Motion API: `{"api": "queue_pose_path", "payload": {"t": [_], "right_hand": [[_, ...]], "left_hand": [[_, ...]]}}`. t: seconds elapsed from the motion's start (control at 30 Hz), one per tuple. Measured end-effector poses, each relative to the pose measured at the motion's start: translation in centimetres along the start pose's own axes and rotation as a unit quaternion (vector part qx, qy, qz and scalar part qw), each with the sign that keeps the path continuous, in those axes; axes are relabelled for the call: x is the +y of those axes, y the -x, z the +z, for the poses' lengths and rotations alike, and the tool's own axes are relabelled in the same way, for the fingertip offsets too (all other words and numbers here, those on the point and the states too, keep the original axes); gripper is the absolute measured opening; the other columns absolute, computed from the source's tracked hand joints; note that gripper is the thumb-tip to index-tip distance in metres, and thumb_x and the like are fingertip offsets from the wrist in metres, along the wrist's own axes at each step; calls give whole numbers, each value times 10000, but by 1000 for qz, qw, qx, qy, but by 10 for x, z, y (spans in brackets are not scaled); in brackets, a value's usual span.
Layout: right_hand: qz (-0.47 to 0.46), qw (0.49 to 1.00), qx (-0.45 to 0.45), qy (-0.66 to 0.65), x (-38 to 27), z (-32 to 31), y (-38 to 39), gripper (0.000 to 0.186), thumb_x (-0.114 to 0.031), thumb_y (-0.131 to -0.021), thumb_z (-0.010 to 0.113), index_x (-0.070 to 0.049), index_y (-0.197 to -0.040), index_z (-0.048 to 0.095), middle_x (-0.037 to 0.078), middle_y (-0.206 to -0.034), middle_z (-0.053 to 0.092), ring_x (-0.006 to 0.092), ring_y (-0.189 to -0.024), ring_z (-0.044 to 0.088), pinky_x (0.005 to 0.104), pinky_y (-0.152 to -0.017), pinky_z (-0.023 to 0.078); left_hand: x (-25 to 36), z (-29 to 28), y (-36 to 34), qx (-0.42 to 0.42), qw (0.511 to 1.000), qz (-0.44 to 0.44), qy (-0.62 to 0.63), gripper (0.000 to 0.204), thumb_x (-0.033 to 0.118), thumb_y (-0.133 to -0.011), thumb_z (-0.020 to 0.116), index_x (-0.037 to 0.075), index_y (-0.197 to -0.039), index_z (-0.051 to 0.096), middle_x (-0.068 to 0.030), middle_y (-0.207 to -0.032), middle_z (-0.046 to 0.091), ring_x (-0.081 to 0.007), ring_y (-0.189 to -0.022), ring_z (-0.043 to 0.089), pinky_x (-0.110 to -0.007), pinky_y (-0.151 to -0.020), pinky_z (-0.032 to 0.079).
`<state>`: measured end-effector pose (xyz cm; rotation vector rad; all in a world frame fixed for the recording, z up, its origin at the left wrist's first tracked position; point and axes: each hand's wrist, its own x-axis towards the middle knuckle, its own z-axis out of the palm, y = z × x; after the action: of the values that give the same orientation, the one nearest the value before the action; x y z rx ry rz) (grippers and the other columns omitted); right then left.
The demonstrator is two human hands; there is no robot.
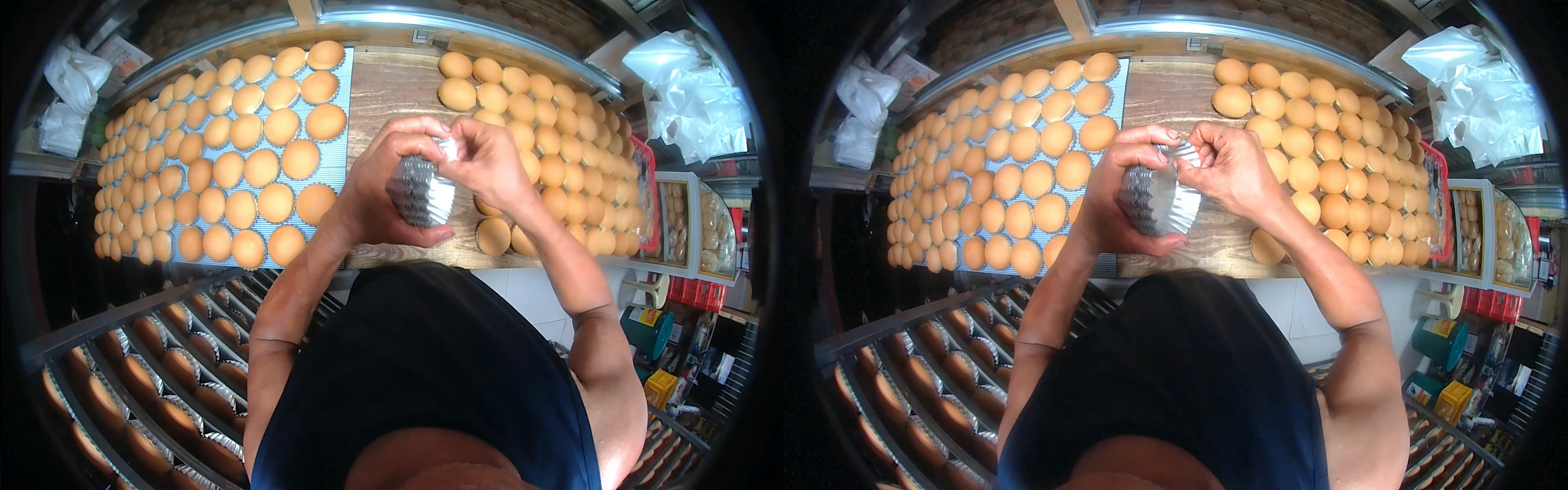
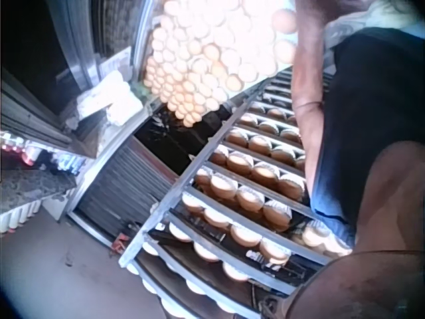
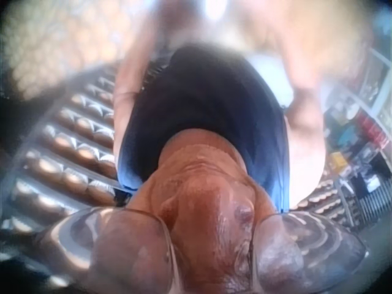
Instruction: The person places baked buns into fluted paper liners one at a time by hand on a wooden table, then arranges the lined buns onto a blue sheet on a cooling rack.
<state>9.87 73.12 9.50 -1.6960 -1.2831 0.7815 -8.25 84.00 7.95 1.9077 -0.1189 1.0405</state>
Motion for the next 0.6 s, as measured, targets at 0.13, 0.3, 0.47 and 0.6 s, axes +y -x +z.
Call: {"api": "queue_pose_path", "payload": {"t": [0.13,0.3,0.47,0.6], "right_hand": [[33,997,-4,-69,-8,-2,3,113,-63,-877,724,34,-898,670,-56,-721,577,9,-680,503,207,-615,453],[-15,1000,-2,2,-6,-3,-2,138,-30,-879,724,37,-996,697,-62,-753,571,5,-694,502,196,-638,466],[24,991,-12,-129,3,-5,-3,155,-3,-875,740,7,-1015,675,-54,-820,615,6,-724,534,191,-651,471],[15,991,1,-134,1,4,-8,184,-20,-876,765,-14,-1025,657,-41,-900,629,0,-781,543,177,-705,479]], "left_hand": [[-6,-3,2,4,1000,-14,-5,821,200,-522,985,116,-1218,558,-145,-1288,599,-333,-1220,592,-427,-1011,511],[-8,0,0,-1,1000,12,-3,843,217,-522,998,112,-1229,551,-147,-1317,582,-321,-1231,586,-423,-1026,498],[-13,-4,2,16,999,5,27,858,223,-520,1010,115,-1234,546,-143,-1326,577,-314,-1252,570,-421,-1038,485],[-15,-1,3,26,999,14,32,871,239,-529,1016,129,-1239,523,-152,-1339,558,-322,-1270,559,-433,-1058,474]]}}
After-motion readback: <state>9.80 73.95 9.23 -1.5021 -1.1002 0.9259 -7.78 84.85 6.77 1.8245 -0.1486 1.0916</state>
